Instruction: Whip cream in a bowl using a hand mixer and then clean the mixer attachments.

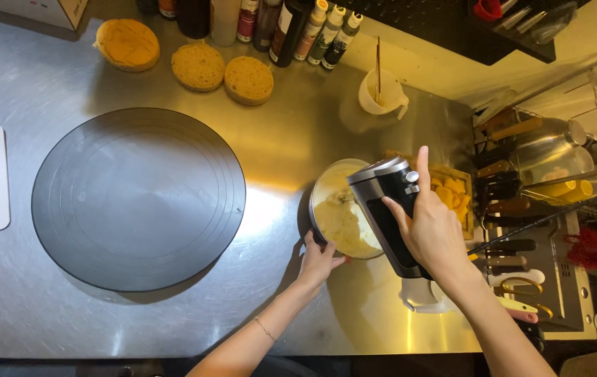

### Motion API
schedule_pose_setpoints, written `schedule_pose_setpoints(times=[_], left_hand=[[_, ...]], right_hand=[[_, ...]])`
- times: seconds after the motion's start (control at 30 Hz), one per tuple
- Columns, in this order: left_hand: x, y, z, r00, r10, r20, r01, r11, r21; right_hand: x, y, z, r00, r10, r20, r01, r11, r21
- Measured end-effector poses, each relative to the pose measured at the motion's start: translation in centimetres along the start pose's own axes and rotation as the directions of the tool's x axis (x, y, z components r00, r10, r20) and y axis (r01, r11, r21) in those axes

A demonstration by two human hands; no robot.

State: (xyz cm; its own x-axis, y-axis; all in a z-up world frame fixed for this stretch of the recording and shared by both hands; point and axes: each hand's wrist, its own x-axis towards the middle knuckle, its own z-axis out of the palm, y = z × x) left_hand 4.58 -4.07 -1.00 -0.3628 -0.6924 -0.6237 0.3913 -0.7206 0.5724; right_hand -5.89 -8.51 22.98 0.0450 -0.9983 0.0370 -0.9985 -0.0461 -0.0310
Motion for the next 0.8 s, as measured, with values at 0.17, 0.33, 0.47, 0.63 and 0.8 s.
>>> schedule_pose_setpoints(times=[0.17, 0.33, 0.47, 0.63, 0.8], left_hand=[[-2.4, 1.4, 1.0, 0.996, 0.068, -0.057, -0.067, 0.998, 0.015], [-2.2, -0.1, 2.1, 0.955, 0.167, -0.245, -0.132, 0.98, 0.152], [1.5, -3.4, 1.5, 0.78, 0.431, -0.453, -0.484, 0.875, 0.0], [0.2, -4.1, 5.1, 0.916, 0.076, -0.395, -0.175, 0.96, -0.22], [0.8, -4.9, 6.4, 0.875, 0.214, -0.435, -0.342, 0.908, -0.24]], right_hand=[[-0.7, 0.9, 1.2, 0.998, 0.0, -0.067, -0.008, 0.994, -0.11], [-0.3, 4.3, 0.7, 0.981, -0.141, -0.137, 0.133, 0.989, -0.064], [0.3, 8.1, -0.1, 0.992, -0.115, -0.048, 0.125, 0.944, 0.307], [0.9, 11.7, -0.9, 0.964, -0.258, -0.058, 0.258, 0.874, 0.411], [1.1, 10.5, -3.9, 0.981, -0.06, 0.186, -0.006, 0.941, 0.338]])
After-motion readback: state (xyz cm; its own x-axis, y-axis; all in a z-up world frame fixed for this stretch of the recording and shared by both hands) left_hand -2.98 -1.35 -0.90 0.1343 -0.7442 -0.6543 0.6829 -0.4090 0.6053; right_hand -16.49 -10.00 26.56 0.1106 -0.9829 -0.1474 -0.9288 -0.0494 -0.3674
